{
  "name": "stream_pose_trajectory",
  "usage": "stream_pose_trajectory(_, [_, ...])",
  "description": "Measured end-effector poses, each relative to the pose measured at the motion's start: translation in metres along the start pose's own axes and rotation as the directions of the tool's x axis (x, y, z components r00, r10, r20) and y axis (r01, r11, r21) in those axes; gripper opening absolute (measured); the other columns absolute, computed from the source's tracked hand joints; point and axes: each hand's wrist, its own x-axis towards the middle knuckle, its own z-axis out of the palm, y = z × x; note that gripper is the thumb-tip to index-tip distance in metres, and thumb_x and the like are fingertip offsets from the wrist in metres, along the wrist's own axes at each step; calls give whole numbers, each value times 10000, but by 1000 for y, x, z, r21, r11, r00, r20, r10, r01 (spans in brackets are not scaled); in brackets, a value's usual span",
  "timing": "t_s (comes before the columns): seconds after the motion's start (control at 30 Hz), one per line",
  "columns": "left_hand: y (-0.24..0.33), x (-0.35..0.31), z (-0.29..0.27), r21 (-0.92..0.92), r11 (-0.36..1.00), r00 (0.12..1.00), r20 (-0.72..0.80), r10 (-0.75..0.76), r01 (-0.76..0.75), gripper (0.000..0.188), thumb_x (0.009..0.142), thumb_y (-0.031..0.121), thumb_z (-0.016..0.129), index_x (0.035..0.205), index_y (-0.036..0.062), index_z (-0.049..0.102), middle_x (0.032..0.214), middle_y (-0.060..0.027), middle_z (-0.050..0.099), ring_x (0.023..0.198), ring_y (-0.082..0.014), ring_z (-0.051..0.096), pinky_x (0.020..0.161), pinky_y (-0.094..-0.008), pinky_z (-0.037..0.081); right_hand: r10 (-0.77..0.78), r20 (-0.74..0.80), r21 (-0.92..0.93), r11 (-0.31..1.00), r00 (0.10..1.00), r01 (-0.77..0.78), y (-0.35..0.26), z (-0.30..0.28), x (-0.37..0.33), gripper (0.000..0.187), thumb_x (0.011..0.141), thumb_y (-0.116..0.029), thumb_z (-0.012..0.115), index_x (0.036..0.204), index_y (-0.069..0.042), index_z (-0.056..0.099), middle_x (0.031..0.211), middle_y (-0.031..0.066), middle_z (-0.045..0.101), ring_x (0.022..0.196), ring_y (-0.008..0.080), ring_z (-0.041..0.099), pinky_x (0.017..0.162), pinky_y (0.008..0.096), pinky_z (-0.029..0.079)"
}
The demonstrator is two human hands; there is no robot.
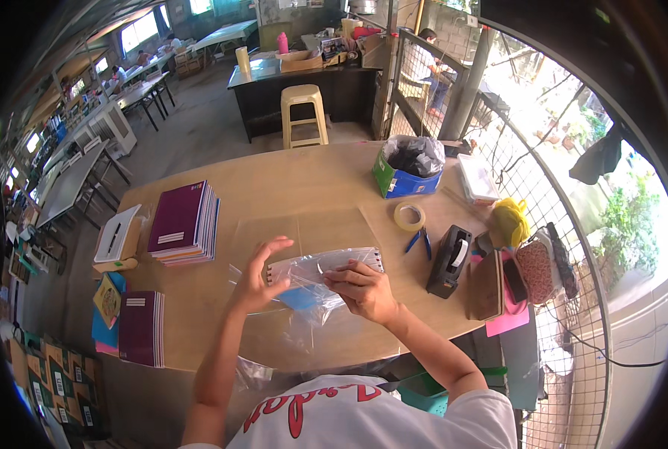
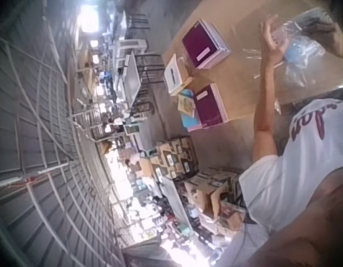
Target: The person wraps a notebook in a plastic sheet, secures it with adhesive tape using a dispenser, and places it onto a stack of wrapped notebooks.
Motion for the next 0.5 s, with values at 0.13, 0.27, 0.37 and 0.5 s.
stream_pose_trajectory(0.13, [17,-30,31,622,729,937,23,349,-287,347,726,170,816,1051,117,707,1119,-40,664,1009,-263,657,986,-437,471,-15,36,11,1000,999,15,1,3,6,331,693,-52,754,1013,-136,762,1067,-29,716,939,178,666,908,354,543])
stream_pose_trajectory(0.27, [-28,-32,50,610,683,835,-62,547,-402,364,689,217,845,1040,190,750,997,51,681,978,-215,663,933,-435,495,-54,-1,100,994,999,54,7,5,11,318,698,-50,747,1005,-130,766,1032,-18,722,937,204,671,914,367,540])
stream_pose_trajectory(0.37, [-33,-34,55,540,723,837,-60,544,-431,320,676,208,853,984,184,770,914,54,688,940,-215,667,879,-411,507,-116,-33,25,993,993,116,7,-2,0,295,698,-52,750,982,-127,767,1008,-10,724,944,207,679,924,413,532])
stream_pose_trajectory(0.5, [-32,-31,58,552,678,790,-54,611,-486,310,662,187,861,960,174,777,878,51,690,911,-214,667,827,-386,511,-54,-122,-37,998,991,50,-5,-30,-33,217,700,-30,761,899,-115,742,974,23,724,988,192,683,915,455,512])
